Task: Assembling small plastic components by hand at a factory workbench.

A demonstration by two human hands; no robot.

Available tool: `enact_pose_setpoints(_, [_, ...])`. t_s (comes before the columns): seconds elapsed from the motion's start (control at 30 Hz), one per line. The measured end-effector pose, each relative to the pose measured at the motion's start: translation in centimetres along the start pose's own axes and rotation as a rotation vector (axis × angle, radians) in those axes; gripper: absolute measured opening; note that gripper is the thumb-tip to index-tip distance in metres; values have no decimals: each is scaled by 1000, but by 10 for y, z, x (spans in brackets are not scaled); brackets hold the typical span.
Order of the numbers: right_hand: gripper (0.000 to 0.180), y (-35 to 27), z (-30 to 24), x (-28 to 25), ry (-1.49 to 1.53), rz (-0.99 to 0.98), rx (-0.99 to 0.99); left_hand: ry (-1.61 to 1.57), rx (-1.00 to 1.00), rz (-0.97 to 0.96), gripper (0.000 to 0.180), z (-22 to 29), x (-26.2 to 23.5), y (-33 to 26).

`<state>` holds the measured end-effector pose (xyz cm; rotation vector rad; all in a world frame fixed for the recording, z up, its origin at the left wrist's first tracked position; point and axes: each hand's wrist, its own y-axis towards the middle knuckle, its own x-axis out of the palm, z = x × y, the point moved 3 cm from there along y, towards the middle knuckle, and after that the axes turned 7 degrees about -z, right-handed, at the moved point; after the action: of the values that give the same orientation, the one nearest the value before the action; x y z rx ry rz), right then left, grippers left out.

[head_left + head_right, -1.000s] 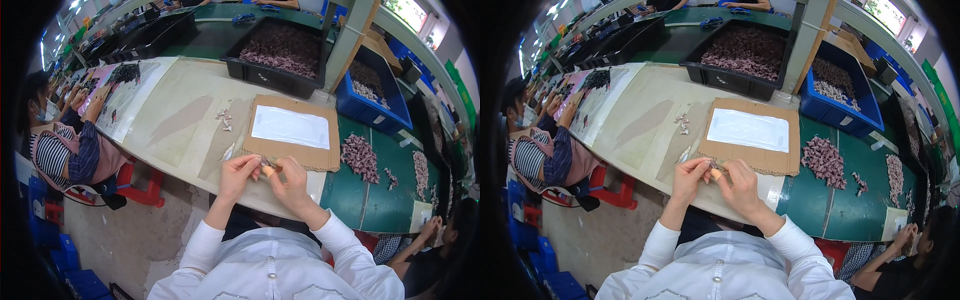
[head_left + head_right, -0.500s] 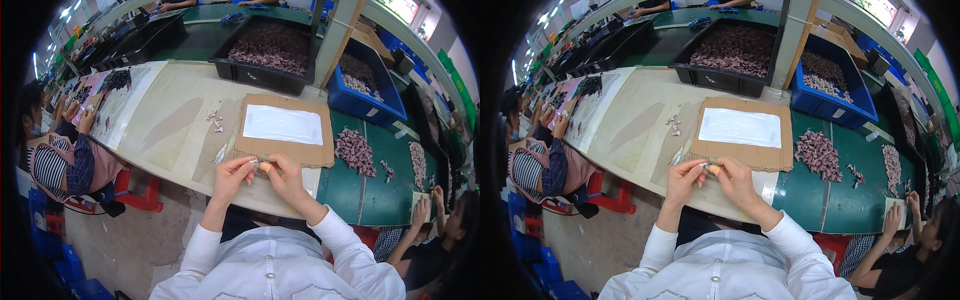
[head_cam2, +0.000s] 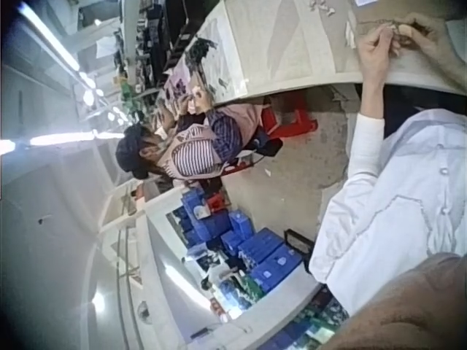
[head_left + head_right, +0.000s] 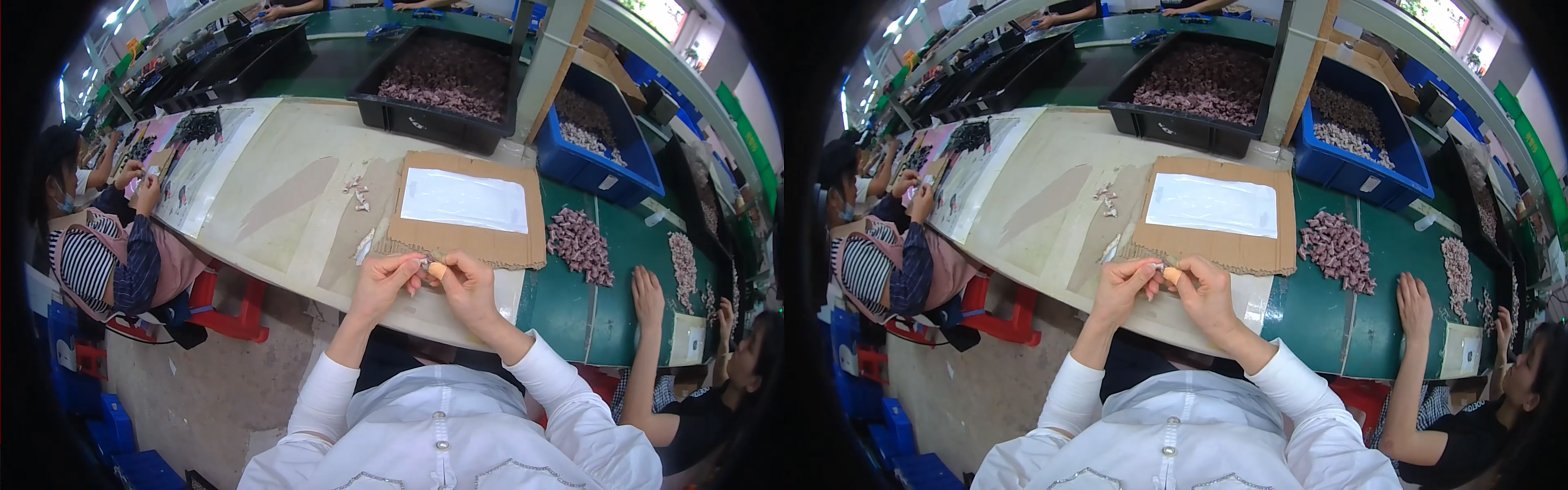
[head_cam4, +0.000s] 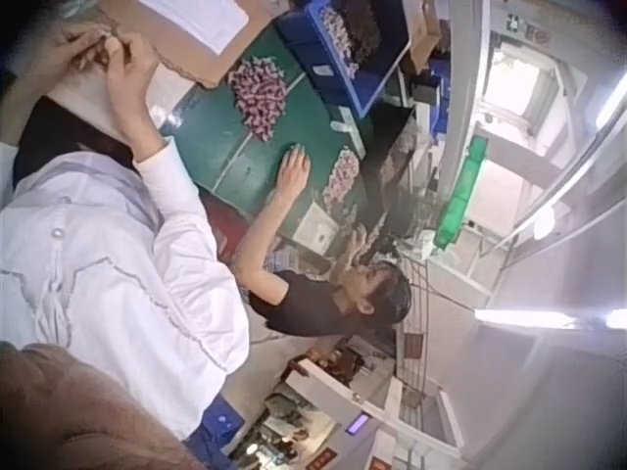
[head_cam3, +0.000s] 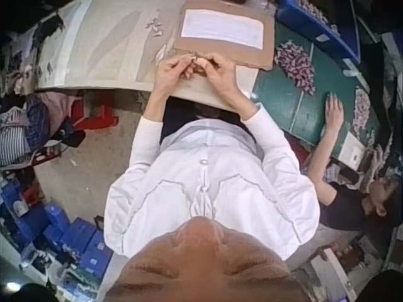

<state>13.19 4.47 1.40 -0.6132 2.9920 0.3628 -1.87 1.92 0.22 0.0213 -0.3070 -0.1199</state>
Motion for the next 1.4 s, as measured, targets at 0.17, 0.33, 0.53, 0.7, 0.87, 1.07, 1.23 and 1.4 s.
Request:
enact_pose_setpoints(0.17, [7, -13, 1, -22, 108, 67, 119, 145, 0, 100, 19, -3, 11, -1])
enact_pose_setpoints(0.33, [16, -76, -3, -130, -167, 522, 118, 426, 144, 470, 16, 16, -45, 7])
enact_pose_setpoints(0.53, [13, -153, 10, -265, -796, 978, 212, 1206, 371, 230, 19, 54, -81, 51])
enact_pose_setpoints(0.7, [15, -155, 11, -321, -1056, 1052, 303, 1369, 260, 149, 17, 44, -80, 77])
enact_pose_setpoints(0.87, [13, -139, -18, -293, -1369, 1116, 138, 1387, 188, 200, 14, 50, -73, 64])
enact_pose_setpoints(1.07, [28, -119, -8, -259, -994, 695, 227, 1209, 197, 217, 16, 49, -84, 54])
enact_pose_setpoints(1.23, [38, -113, 1, -257, -1276, 460, -64, 509, 130, 236, 14, 27, -77, 36])
enact_pose_setpoints(1.4, [38, -109, -4, -234, -938, 534, 194, 204, 136, 257, 22, 23, -20, 13])
